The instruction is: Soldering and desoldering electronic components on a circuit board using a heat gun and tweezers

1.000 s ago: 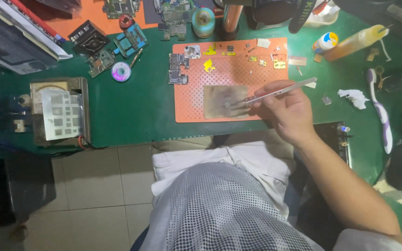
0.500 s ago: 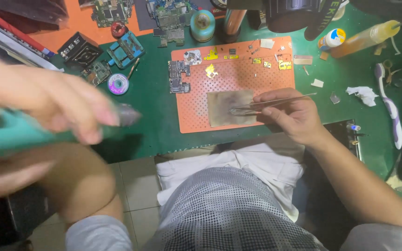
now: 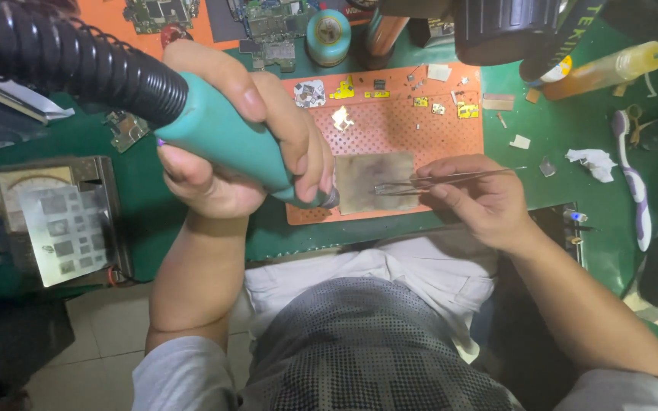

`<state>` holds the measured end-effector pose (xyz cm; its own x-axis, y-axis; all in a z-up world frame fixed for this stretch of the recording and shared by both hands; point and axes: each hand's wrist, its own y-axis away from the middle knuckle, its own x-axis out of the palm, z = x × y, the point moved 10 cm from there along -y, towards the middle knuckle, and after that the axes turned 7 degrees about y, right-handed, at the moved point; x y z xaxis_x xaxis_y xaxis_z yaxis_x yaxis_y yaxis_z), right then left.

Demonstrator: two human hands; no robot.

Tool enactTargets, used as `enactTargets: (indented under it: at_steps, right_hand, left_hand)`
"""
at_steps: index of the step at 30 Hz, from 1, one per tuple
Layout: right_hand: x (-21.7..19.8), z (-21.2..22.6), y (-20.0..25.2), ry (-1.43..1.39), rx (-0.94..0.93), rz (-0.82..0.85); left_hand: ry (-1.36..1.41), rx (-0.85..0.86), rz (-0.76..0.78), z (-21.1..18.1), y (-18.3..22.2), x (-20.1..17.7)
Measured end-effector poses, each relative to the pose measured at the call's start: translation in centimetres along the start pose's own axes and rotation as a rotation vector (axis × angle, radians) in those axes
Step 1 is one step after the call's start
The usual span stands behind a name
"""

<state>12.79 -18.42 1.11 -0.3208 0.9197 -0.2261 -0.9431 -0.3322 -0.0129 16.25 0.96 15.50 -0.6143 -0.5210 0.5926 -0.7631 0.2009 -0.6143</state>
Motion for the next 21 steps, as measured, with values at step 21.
enactTargets:
  at_steps: [21]
  right_hand:
    - [0.1, 1.9, 0.6, 0.117, -0.173, -0.130]
  left_hand:
    - [-0.107, 0.159, -0.120, 2.6, 1.3, -0.2]
